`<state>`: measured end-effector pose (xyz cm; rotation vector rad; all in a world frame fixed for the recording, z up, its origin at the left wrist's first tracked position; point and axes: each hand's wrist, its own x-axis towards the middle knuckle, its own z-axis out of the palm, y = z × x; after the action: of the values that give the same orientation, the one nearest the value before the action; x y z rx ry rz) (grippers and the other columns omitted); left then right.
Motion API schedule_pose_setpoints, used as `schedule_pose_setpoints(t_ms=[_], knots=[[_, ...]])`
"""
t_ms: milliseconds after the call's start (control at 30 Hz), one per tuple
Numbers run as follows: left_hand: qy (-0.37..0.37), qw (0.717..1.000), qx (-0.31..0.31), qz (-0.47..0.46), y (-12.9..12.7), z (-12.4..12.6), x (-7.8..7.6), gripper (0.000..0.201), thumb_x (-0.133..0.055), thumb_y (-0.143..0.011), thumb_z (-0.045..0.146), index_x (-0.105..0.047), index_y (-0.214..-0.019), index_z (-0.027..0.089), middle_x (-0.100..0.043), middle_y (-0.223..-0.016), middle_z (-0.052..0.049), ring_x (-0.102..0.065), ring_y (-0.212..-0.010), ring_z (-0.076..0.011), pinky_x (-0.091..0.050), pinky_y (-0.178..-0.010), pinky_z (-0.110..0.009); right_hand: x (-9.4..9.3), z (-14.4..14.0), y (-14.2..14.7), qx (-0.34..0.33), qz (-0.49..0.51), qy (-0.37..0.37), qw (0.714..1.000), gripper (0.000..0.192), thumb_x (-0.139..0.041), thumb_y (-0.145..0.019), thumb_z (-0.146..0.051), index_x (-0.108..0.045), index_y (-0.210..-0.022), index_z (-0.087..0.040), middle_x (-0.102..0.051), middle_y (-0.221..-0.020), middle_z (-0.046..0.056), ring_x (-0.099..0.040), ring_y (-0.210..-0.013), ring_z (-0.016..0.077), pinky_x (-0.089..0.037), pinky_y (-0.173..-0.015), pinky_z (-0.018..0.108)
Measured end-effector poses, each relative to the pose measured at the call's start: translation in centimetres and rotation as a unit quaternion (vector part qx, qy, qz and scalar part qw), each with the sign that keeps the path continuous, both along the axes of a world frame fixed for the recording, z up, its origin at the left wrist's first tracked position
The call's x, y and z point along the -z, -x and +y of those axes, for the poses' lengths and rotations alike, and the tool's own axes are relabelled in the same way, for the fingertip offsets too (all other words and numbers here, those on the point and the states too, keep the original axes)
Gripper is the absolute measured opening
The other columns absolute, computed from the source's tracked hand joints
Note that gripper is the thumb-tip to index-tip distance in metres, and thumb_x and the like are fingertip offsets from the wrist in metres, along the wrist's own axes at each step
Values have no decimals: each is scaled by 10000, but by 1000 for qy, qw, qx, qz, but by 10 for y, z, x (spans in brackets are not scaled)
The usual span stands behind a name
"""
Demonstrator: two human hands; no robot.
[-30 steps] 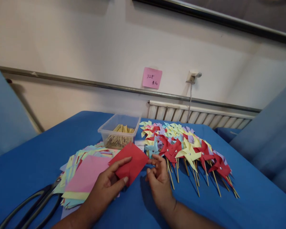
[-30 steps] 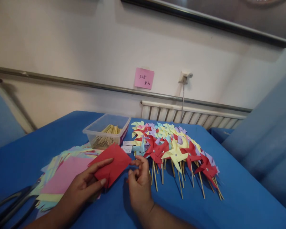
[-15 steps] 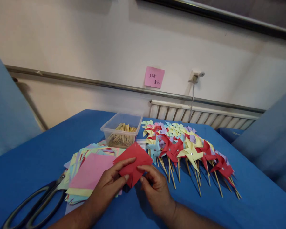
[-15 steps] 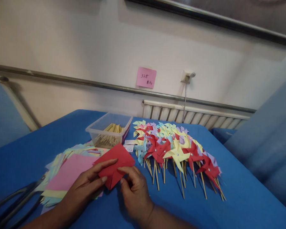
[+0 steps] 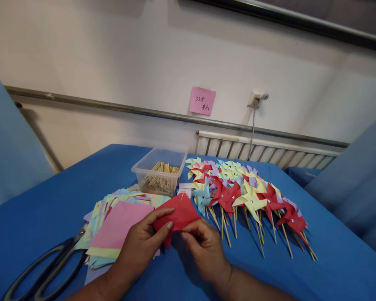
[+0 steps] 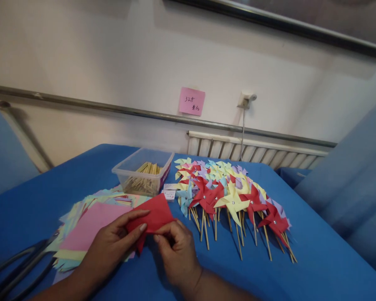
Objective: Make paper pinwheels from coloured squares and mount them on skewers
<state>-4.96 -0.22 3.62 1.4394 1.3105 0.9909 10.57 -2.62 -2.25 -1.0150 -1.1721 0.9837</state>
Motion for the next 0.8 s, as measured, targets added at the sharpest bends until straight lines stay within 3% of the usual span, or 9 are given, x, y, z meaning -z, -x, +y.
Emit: schedule_pose_setpoints(t_ms=[167,533,800], knots=[[12,1000,-24,-9,-1,-2,-5,461,-696,-694,402,-613,-1080,162,-560,-495,69,-452,-402,-98,-331,-394,-197,2,-1,0,13,-85,-25,996,64,-637,-791,-176,-645,-731,-197,-591,-679,-12,-533,-630,136,-413,-608,267],[8,999,-29,-12,0,0,-2,411,-710,-684,403,-584,-1000,174,-595,-554,55,-501,-430,-112,-369,-420,-213,8,1,1,15,-59,-4,998,85,-633,-796,-217,-582,-731,-195,-543,-625,-37,-486,-562,114,-381,-539,240],[13,1000,-11,-14,2,4,5,401,-683,-713,419,-567,-1010,176,-618,-565,41,-489,-401,-111,-384,-419,-222,3,-1,1,5,-71,-1,997,70,-625,-792,-211,-582,-740,-192,-529,-613,-40,-466,-554,110,-366,-529,235]])
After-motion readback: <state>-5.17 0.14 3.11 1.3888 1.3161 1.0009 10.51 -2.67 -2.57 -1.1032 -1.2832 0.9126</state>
